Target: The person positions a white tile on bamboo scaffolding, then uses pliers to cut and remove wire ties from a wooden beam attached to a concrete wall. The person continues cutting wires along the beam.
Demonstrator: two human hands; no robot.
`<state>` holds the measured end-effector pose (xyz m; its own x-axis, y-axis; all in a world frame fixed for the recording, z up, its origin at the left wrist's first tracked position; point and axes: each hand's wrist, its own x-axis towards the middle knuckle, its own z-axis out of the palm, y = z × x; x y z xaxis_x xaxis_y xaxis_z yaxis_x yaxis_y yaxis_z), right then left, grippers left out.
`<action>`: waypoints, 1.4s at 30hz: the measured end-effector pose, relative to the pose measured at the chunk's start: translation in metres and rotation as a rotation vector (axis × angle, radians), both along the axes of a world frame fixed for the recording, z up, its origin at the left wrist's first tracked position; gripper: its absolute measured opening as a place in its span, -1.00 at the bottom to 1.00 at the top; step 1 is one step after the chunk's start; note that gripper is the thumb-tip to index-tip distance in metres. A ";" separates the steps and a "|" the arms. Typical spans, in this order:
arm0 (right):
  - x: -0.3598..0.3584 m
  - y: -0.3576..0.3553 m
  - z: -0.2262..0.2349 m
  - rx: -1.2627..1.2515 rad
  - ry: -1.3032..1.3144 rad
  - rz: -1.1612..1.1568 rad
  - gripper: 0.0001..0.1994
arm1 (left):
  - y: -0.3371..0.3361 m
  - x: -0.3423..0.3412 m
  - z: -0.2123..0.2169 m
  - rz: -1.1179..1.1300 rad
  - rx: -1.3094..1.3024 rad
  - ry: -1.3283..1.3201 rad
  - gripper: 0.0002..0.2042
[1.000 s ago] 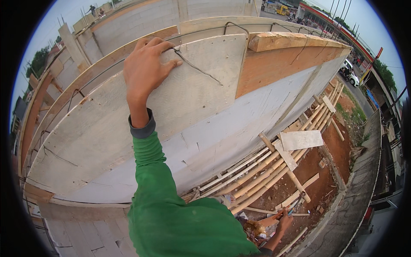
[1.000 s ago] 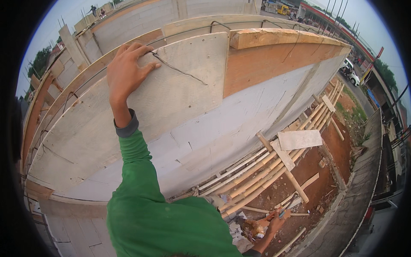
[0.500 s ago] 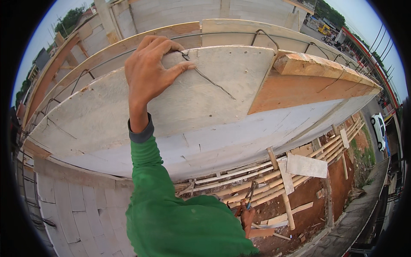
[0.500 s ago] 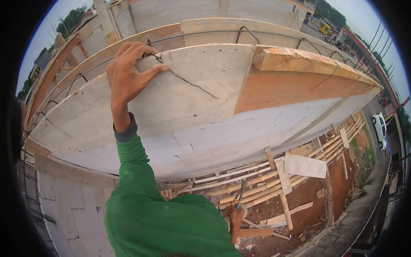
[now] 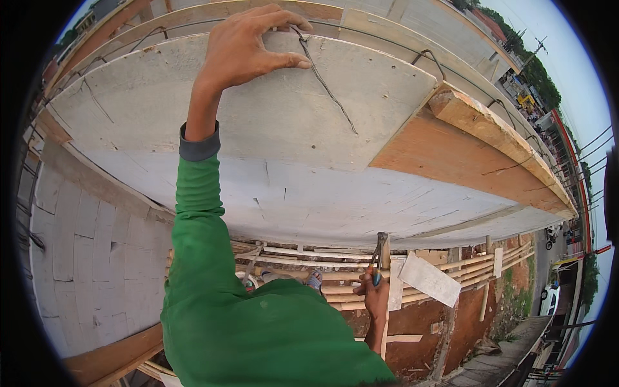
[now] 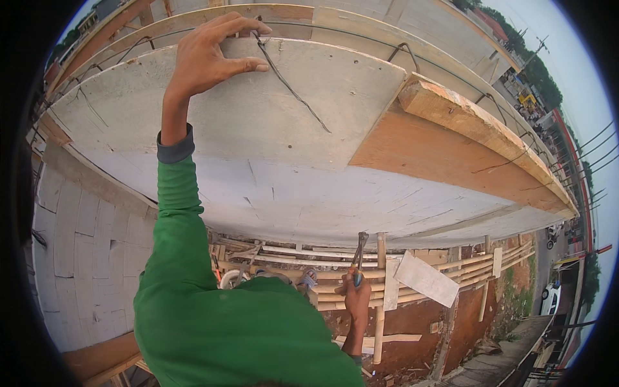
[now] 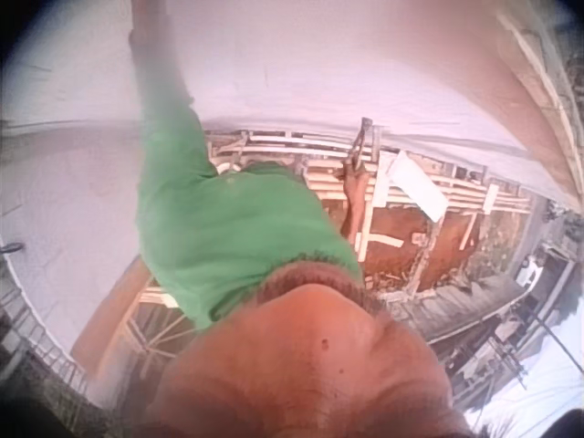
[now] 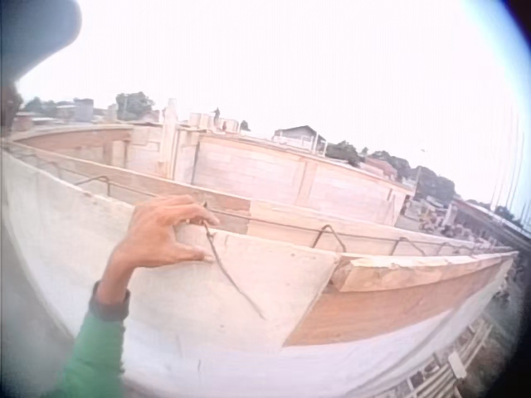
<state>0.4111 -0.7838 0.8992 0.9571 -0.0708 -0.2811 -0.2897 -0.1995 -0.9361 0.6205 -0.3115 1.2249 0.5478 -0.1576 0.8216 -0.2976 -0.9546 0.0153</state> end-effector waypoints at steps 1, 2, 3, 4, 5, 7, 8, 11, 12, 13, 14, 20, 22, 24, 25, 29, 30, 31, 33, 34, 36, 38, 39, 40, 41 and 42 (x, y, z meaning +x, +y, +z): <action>0.023 -0.007 0.012 -0.126 -0.062 0.083 -0.73 | -0.003 0.004 0.002 -0.025 -0.032 0.028 -0.48; 0.040 -0.015 0.027 -0.238 -0.113 0.166 -0.72 | 0.000 0.004 0.002 -0.020 -0.034 0.020 -0.50; 0.051 -0.019 0.042 -0.342 -0.159 0.229 -0.69 | 0.001 0.005 0.001 -0.008 -0.031 0.028 -0.51; 0.066 -0.018 0.060 -0.490 -0.357 0.269 -0.59 | 0.004 0.006 0.000 -0.001 -0.028 0.043 -0.53; 0.080 -0.011 0.083 -0.637 -0.551 0.304 -0.46 | 0.007 0.004 0.000 0.005 -0.028 0.065 -0.54; 0.095 0.019 0.155 -0.688 -0.641 0.301 -0.30 | 0.011 -0.006 0.002 0.016 -0.066 0.097 -0.57; 0.104 0.030 0.186 -0.778 -0.750 0.298 -0.24 | 0.011 -0.010 0.005 0.011 -0.088 0.104 -0.58; 0.123 0.070 0.268 -1.055 -1.056 0.211 -0.11 | 0.007 -0.006 0.004 -0.016 -0.056 0.020 -0.61; 0.130 0.086 0.289 -1.135 -1.135 0.168 -0.10 | 0.007 -0.005 0.004 -0.021 -0.041 -0.003 -0.61; 0.134 0.100 0.309 -1.230 -1.207 0.113 -0.08 | 0.005 0.000 0.003 -0.041 -0.032 -0.031 -0.62; 0.137 0.114 0.327 -1.347 -1.252 0.078 -0.07 | 0.004 0.002 0.003 -0.055 -0.020 -0.058 -0.62; 0.162 0.198 0.364 -1.713 -1.357 -0.001 -0.02 | 0.012 0.005 -0.004 -0.118 0.011 -0.143 -0.60; 0.157 0.212 0.370 -1.803 -1.333 -0.012 0.00 | 0.012 0.005 -0.006 -0.142 0.010 -0.137 -0.62; 0.152 0.225 0.373 -1.910 -1.284 -0.021 -0.01 | 0.015 0.007 -0.007 -0.156 0.010 -0.140 -0.63; 0.146 0.229 0.374 -1.970 -1.245 -0.025 -0.02 | 0.015 0.008 -0.008 -0.173 0.003 -0.144 -0.64; 0.131 0.247 0.379 -2.138 -1.081 -0.062 -0.05 | 0.019 0.014 -0.013 -0.211 0.007 -0.193 -0.59; 0.129 0.251 0.379 -2.149 -1.063 -0.061 -0.06 | 0.021 0.014 -0.013 -0.210 0.017 -0.191 -0.59; 0.127 0.254 0.381 -2.167 -1.041 -0.067 -0.07 | 0.022 0.015 -0.012 -0.216 0.023 -0.193 -0.60; 0.121 0.264 0.379 -2.253 -1.030 -0.142 -0.10 | 0.021 0.015 -0.013 -0.240 0.010 -0.200 -0.65; 0.119 0.270 0.377 -2.288 -1.024 -0.181 -0.11 | 0.020 0.014 -0.013 -0.260 -0.003 -0.204 -0.69; 0.116 0.280 0.376 -2.454 -0.985 -0.280 -0.15 | 0.018 0.015 -0.012 -0.277 -0.017 -0.215 -0.73; 0.116 0.284 0.375 -2.596 -0.931 -0.342 -0.20 | 0.018 0.017 -0.013 -0.274 -0.015 -0.225 -0.73; 0.117 0.285 0.378 -2.659 -0.900 -0.355 -0.23 | 0.019 0.017 -0.013 -0.277 -0.019 -0.211 -0.73; 0.119 0.285 0.381 -2.722 -0.874 -0.370 -0.25 | 0.020 0.016 -0.012 -0.277 -0.025 -0.201 -0.73; 0.121 0.283 0.385 -2.806 -0.883 -0.378 -0.27 | 0.021 0.016 -0.011 -0.276 -0.031 -0.191 -0.73; 0.122 0.281 0.388 -2.889 -0.893 -0.384 -0.29 | 0.022 0.016 -0.011 -0.281 -0.027 -0.186 -0.74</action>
